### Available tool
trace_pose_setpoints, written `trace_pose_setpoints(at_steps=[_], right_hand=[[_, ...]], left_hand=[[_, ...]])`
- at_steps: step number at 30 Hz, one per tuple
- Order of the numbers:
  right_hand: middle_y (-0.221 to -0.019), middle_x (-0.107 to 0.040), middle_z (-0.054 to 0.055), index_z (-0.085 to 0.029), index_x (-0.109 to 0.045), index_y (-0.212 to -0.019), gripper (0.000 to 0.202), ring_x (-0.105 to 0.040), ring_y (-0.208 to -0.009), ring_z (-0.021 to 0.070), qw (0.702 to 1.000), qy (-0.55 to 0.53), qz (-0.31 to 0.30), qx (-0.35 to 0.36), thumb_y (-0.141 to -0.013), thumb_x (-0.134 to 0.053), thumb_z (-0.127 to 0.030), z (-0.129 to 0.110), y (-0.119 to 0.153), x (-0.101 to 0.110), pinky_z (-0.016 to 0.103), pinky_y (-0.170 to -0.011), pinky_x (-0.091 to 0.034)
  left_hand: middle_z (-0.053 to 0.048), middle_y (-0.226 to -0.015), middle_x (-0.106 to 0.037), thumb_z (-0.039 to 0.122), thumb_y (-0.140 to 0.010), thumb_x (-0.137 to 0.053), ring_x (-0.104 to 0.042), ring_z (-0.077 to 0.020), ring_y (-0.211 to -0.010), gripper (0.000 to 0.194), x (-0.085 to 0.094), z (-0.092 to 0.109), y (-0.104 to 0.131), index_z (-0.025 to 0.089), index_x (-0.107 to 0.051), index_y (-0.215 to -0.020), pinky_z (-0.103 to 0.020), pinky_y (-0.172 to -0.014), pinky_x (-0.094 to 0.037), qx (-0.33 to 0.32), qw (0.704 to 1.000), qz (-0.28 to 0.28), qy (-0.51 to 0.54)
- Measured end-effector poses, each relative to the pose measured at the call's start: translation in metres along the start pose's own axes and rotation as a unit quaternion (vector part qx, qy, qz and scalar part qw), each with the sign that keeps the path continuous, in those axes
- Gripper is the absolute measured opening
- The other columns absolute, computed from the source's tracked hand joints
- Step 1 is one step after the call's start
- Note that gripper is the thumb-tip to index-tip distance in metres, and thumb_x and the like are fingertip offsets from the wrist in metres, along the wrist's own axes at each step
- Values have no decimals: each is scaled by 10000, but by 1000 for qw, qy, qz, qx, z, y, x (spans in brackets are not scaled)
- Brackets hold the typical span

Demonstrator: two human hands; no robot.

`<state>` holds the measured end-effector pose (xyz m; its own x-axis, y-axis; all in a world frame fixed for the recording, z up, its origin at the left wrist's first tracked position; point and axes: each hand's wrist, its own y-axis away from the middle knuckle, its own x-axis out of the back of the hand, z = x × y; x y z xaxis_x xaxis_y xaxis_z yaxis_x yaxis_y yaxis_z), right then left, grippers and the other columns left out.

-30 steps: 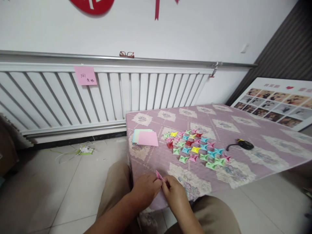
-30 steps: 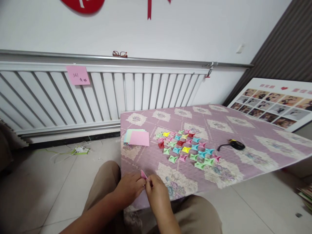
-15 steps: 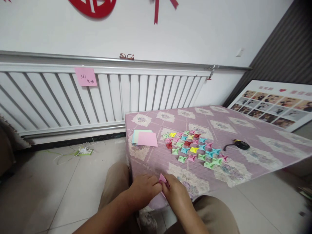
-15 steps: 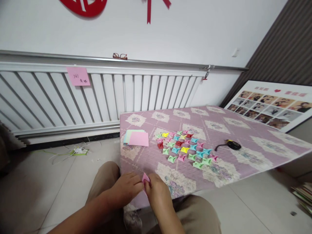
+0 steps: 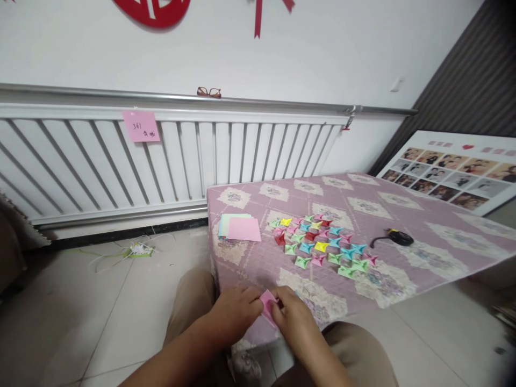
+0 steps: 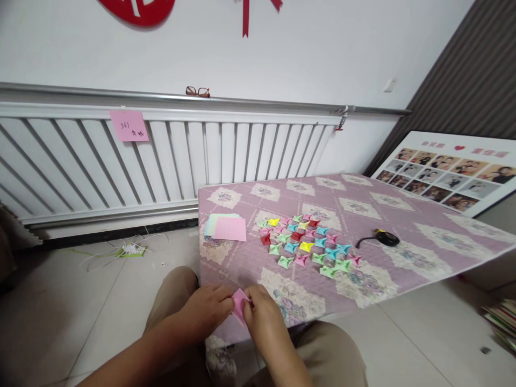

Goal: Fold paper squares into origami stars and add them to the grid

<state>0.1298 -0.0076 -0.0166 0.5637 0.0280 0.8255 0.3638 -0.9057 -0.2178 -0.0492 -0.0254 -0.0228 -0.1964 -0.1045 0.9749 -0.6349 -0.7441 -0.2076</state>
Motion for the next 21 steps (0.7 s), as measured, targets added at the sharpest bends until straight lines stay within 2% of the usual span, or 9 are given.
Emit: trace_pose_setpoints(at_steps=[4,9,12,16,21], right_hand=[[-672,-554,-22,-233,-449,-776,92,-555,-624,145,999,-41,-21,6,-780,-406,-151,-2,-1,5,238,-596,-395],[-650,-544,-36,-236,-426,-826,60,-536,-558,135,998,-49,-20,18,-826,-398,-183,0,3,8,230,-541,-357],[-692,-557,-18,-229,-460,-805,107,-540,-609,138,996,-46,-35,60,-835,-377,-167,-2,5,15,233,-578,-369],[-758,-563,-2,-217,-535,-720,205,-524,-695,144,986,-37,-108,118,-747,-384,-81,-10,5,29,231,-626,-375],[-939,-590,12,-246,-610,-969,452,-542,-899,164,977,-67,-173,107,-636,-416,-10,-12,9,39,249,-787,-394]], left_hand=[[-45,-894,-605,168,-899,-473,-561,-200,-818,107,1,-5,-1,164,-574,-861,-302,-694,-441,-10,1000,-13,16],[-30,-866,-613,181,-917,-447,-561,-177,-801,174,5,-8,-1,163,-592,-824,-280,-715,-433,18,997,-9,73],[-29,-868,-615,172,-926,-415,-561,-168,-811,216,12,-10,-2,158,-602,-821,-266,-729,-435,22,992,3,128],[-26,-882,-620,185,-938,-408,-563,-159,-839,226,20,-11,-2,161,-616,-853,-252,-756,-439,19,983,-2,181],[-20,-897,-618,176,-929,-428,-563,-151,-837,199,26,-9,-3,169,-620,-878,-241,-748,-436,19,979,-21,200]])
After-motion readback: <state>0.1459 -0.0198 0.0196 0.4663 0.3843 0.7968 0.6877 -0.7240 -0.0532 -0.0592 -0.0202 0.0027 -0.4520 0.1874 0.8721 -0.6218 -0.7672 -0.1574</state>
